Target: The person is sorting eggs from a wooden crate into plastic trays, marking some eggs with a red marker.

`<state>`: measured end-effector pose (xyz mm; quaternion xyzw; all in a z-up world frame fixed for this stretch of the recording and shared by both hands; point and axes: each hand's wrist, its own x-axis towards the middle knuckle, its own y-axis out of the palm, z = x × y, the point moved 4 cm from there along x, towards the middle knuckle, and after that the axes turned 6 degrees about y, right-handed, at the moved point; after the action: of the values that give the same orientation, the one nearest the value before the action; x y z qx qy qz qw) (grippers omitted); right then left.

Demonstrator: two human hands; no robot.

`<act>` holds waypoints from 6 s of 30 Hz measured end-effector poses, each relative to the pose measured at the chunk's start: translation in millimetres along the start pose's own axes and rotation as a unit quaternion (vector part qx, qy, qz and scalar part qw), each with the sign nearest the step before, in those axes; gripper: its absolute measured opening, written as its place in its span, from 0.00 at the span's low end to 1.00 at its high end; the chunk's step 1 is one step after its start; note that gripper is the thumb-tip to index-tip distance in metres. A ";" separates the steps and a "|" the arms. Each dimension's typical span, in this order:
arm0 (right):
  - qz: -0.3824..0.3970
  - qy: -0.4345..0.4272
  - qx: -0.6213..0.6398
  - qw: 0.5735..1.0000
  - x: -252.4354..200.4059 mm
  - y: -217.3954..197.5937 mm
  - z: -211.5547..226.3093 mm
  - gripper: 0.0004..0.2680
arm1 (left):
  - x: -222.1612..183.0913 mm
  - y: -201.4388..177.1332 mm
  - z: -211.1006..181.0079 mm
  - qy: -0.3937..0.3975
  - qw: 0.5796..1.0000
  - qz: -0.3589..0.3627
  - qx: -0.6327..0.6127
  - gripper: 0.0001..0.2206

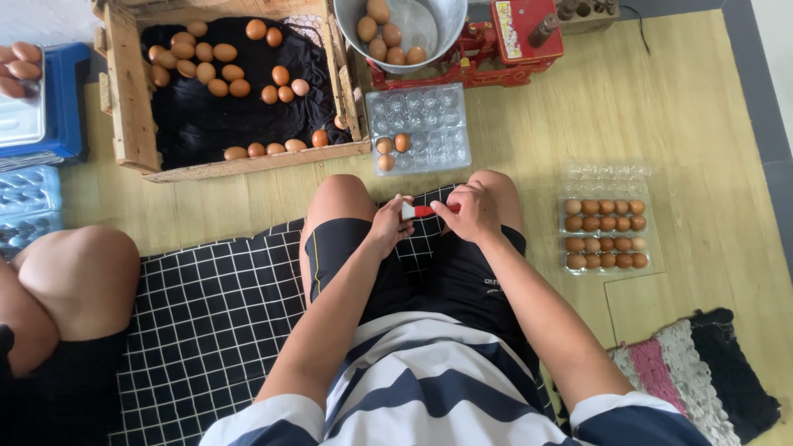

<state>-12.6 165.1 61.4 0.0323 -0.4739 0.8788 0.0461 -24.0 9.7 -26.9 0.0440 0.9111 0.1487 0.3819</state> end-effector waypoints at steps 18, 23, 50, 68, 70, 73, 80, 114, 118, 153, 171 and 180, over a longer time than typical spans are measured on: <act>-0.022 -0.014 -0.025 0.999 -0.6 -2.5 0.2 0.14 | 4.6 -2.4 0.5 -0.008 0.998 -0.018 -0.052 0.14; -0.011 -0.003 -0.020 1.000 0.9 -1.7 -1.0 0.14 | 13.7 -5.0 6.6 0.008 0.999 -0.020 -0.047 0.13; -0.004 -0.034 -0.007 0.999 -3.3 -1.2 5.1 0.13 | 1.7 -0.3 -4.4 -0.017 0.997 -0.015 -0.080 0.17; 0.014 -0.056 -0.060 0.997 4.5 -25.4 13.0 0.13 | 17.1 2.7 9.3 0.013 1.000 0.008 0.000 0.18; 0.005 -0.058 -0.118 0.991 11.6 -23.9 1.9 0.12 | 19.0 3.3 6.2 0.013 1.000 0.006 0.002 0.17; -0.015 -0.038 -0.043 0.998 8.0 -25.9 -0.3 0.12 | 16.6 3.4 6.4 -0.002 1.000 -0.001 -0.007 0.18; -0.029 -0.040 -0.084 0.995 9.5 -36.8 21.0 0.15 | 24.1 1.8 6.6 -0.030 0.998 0.001 -0.054 0.17; 0.026 -0.138 -0.107 0.984 41.6 -28.0 18.3 0.19 | 30.4 12.3 9.7 -0.059 0.995 0.019 -0.076 0.17; 0.029 -0.106 -0.133 0.985 47.6 -23.0 16.2 0.19 | 27.2 8.2 7.7 -0.074 0.992 0.015 -0.096 0.15; 0.066 -0.094 -0.121 0.986 61.5 73.6 -20.1 0.17 | 71.3 -36.0 24.2 -0.065 0.993 -0.012 -0.093 0.13; 0.040 0.144 -0.053 0.987 0.7 -16.1 27.8 0.18 | 41.4 -15.2 6.7 0.050 0.998 0.031 0.032 0.20; 0.066 0.109 -0.048 0.991 5.3 -8.0 32.7 0.17 | 24.1 -17.6 -2.0 0.075 0.997 -0.013 -0.021 0.13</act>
<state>-16.5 142.4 86.5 -0.0970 -0.5084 0.8546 0.0411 -41.8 -2.9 -47.4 0.0127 0.9344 0.1659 0.3149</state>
